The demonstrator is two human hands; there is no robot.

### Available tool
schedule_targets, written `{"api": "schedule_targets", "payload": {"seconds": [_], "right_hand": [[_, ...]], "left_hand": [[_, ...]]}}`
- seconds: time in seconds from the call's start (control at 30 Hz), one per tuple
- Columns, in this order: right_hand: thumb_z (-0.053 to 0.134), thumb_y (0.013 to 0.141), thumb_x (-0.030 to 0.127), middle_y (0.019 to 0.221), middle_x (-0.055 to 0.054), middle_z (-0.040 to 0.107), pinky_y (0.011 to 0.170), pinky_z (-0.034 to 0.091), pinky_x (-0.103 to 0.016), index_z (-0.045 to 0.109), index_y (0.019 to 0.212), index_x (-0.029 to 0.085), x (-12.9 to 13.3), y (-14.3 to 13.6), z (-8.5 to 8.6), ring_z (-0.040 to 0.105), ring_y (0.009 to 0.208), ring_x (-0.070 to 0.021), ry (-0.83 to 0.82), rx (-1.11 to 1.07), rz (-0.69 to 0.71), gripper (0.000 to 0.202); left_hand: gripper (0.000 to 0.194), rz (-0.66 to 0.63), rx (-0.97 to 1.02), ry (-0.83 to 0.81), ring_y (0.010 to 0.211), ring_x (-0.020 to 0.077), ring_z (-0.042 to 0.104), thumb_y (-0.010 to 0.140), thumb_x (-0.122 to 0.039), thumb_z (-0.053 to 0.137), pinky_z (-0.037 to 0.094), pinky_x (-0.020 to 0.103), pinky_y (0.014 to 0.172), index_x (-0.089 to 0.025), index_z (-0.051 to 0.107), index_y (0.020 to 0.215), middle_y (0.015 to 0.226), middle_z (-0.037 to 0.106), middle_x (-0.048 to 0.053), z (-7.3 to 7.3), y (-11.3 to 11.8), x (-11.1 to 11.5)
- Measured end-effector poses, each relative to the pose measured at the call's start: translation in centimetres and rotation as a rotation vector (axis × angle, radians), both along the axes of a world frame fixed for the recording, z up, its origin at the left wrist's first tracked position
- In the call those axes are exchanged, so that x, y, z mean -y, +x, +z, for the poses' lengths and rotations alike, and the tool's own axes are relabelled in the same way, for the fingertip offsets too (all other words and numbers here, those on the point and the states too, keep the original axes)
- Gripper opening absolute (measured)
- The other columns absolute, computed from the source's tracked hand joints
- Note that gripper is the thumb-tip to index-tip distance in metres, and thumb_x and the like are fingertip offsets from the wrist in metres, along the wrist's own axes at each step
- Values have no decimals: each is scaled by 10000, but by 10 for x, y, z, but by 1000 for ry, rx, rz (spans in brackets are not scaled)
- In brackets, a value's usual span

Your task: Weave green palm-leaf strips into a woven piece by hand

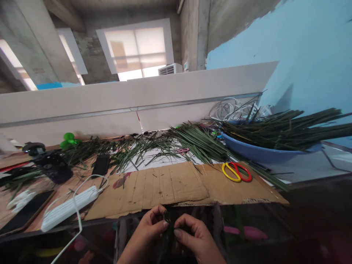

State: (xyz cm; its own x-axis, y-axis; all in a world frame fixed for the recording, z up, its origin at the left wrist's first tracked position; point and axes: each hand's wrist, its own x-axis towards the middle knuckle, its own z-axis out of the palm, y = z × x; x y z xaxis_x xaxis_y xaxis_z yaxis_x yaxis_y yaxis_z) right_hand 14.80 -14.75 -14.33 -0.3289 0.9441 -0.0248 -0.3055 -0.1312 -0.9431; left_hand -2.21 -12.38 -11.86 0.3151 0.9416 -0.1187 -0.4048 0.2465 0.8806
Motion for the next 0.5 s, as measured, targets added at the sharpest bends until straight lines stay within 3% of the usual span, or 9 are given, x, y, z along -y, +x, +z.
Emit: {"api": "schedule_targets", "payload": {"seconds": [0.27, 0.5], "right_hand": [[767, 776, 494, 616, 38, 571, 542, 397, -216, 631, 761, 171, 3, 1, 3, 514, 547, -114, 6, 43, -31, 350], [760, 767, 513, 585, 39, 566, 519, 389, -216, 615, 744, 176, 4, -2, 2, 491, 509, -107, -8, 23, -45, 367]], "left_hand": [[190, 250, -353, 189, 616, 136, 493, 621, -234, 776, 387, 227, 598, -164, 603, 659, 626, 570, -14, 19, 8, 8], [139, 280, -432, 242, 669, 161, 506, 710, -231, 706, 420, 253, 640, -165, 585, 722, 678, 578, 4, 14, 7, 11]]}}
